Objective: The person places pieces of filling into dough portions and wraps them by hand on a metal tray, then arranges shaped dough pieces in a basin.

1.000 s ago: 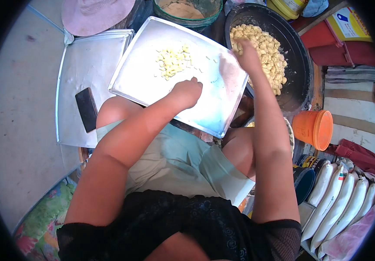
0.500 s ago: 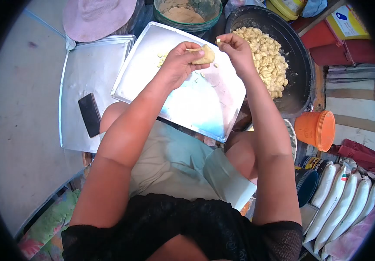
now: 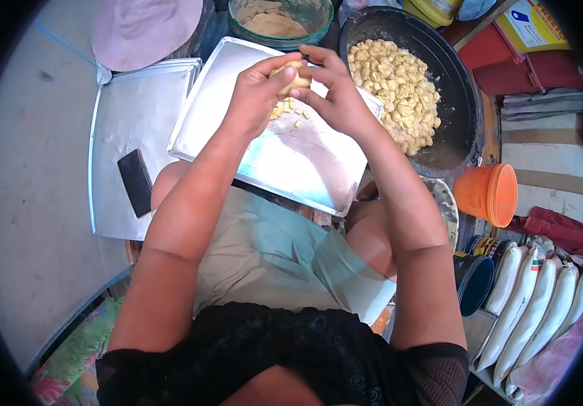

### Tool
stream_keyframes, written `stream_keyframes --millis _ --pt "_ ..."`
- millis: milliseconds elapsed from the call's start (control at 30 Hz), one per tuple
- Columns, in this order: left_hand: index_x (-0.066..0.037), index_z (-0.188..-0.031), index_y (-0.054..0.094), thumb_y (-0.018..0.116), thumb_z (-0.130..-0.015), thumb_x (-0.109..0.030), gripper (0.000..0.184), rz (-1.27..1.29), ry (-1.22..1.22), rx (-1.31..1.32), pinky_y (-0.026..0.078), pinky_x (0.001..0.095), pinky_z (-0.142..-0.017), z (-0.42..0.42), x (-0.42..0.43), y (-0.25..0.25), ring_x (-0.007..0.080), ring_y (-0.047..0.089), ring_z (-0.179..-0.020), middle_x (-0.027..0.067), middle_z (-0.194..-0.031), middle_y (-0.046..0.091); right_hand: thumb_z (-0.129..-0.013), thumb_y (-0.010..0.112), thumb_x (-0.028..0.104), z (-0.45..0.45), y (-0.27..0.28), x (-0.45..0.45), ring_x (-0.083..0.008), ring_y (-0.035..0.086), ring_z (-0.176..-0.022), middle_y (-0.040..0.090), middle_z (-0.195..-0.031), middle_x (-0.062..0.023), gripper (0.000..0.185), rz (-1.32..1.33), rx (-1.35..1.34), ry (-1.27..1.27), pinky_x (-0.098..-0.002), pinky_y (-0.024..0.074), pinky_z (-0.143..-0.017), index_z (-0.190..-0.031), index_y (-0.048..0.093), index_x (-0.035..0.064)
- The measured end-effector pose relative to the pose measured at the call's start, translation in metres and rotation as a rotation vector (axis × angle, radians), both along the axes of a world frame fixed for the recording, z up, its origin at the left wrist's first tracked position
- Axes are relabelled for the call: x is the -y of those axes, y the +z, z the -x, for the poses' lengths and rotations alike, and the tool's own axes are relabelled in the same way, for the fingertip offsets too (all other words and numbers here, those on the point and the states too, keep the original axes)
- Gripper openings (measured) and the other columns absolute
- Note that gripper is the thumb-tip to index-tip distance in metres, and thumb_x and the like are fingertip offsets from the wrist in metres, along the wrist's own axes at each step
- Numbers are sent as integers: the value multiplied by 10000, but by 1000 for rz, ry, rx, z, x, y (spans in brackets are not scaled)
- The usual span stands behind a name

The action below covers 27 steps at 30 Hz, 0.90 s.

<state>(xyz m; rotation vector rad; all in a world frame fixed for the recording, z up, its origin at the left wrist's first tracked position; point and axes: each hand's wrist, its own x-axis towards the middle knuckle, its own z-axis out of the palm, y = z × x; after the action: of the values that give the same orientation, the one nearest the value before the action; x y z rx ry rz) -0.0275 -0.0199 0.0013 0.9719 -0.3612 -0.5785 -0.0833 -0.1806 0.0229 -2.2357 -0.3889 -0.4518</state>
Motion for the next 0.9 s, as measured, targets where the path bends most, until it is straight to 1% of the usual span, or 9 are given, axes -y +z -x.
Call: stream_keyframes --millis 100,233,300,433,500,567,700,800,900 --pt "-38 -1322 439 584 -925 -193 450 -9 -52 63 460 308 -936 4 1 -2 195 524 -1144 124 -1291 496 -805 716 229 -1 -10 -3 -354 405 -1233 429 -1355 -167 306 42 -63 97 -431 332 -1028 -1076 669 94" --pt "-152 -1446 242 463 -938 -503 657 -60 148 267 349 385 -1038 8 7 2 248 315 -1315 106 -1484 210 -763 756 105 7 12 -15 -229 507 -1103 513 -1123 -86 265 -105 -94 187 -359 399 -965 -957 581 62" --pt "-106 -1441 245 363 -923 -614 735 -159 120 311 323 391 -1047 6 6 3 269 308 -1313 96 -1482 214 -721 788 54 3 12 -10 -115 558 -923 498 -964 -21 458 -410 -126 177 -258 477 -807 -1015 438 83" --pt "-37 -1357 382 352 -935 -598 702 -268 79 396 342 368 -1021 7 5 -1 248 348 -1292 103 -1419 346 -782 753 99 27 71 38 -90 576 -859 550 -1000 -51 294 -113 411 -271 -221 490 -723 -968 529 66" --pt "-28 -1297 463 347 -941 -590 675 -367 23 530 345 366 -1018 18 11 5 231 375 -1273 99 -1377 410 -799 740 141 40 76 90 -151 579 -941 580 -1058 -101 274 -277 545 -371 -278 490 -776 -1002 575 56" --pt "-49 -1181 578 435 -950 -467 499 -399 4 647 347 357 -1016 38 28 7 225 421 -1242 100 -1321 465 -791 742 184 61 89 128 -257 542 -1087 533 -1190 -169 379 438 562 -733 -359 450 -896 -1117 579 82" --pt "-92 -1105 640 630 -872 -283 301 -420 -92 867 344 359 -1017 108 88 27 259 441 -1226 114 -1279 478 -782 723 179 145 45 194 -354 381 -1284 355 -1385 -208 483 348 301 -686 -403 335 -1043 -1236 560 156" --pt "-58 -1070 639 655 -839 -325 354 -402 -239 1020 380 378 -997 162 149 42 333 471 -1193 186 -1262 487 -753 725 152 229 -24 243 -369 432 -1229 433 -1318 -219 499 342 16 -748 -391 400 -999 -1214 547 81" --pt "-45 -1083 632 676 -794 -340 416 -457 -417 1174 406 413 -961 215 204 46 370 520 -1112 199 -1228 508 -737 750 209 339 -148 290 -300 527 -1138 537 -1234 -195 540 -33 -651 -739 -373 419 -960 -1210 555 37"
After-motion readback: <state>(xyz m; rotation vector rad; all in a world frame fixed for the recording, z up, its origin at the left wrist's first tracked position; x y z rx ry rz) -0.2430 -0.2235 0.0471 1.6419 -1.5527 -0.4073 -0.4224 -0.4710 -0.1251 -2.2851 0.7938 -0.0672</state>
